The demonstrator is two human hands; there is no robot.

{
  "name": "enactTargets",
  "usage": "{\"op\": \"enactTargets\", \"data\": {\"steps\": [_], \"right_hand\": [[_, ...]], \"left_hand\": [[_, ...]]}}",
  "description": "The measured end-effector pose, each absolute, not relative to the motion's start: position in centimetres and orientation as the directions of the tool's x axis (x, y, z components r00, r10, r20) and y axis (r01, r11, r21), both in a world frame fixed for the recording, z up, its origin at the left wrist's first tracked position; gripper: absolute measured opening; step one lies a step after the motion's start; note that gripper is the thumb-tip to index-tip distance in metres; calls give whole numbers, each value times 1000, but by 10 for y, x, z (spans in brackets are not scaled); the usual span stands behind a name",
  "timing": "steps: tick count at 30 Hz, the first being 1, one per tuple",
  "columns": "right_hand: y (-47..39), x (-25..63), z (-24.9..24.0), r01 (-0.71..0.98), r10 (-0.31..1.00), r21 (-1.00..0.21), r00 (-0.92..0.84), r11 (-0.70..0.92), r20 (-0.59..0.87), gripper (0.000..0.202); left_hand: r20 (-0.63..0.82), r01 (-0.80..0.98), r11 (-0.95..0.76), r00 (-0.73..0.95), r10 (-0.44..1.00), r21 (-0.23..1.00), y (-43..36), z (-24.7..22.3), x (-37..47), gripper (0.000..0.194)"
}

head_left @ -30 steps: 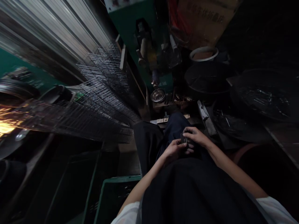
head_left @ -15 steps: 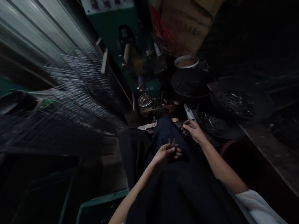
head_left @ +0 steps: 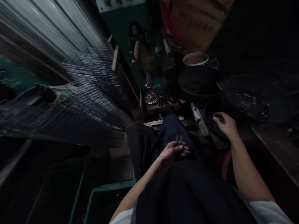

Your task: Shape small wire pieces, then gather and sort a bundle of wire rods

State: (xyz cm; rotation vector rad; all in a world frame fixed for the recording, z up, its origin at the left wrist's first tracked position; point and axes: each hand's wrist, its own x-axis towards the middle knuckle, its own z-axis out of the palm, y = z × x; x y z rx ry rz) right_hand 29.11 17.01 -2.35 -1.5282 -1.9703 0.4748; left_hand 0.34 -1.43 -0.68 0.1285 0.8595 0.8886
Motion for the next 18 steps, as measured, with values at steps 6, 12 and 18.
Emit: {"op": "enactTargets", "data": {"steps": [6,12,18], "right_hand": [[114,170,-14,130,649,-950,-703,-284,-290,67],[101,138,-20,179,517,-952,-807,-247,-286,74],[100,140,-17,204,484,-954,-826,-220,-289,76]], "left_hand": [[-586,-662,634,347,732,400,-17,-8,2,34],[-551,-700,609,362,752,372,-18,-12,-6,33],[-517,-700,603,378,768,383,-18,-15,-8,34]]}}
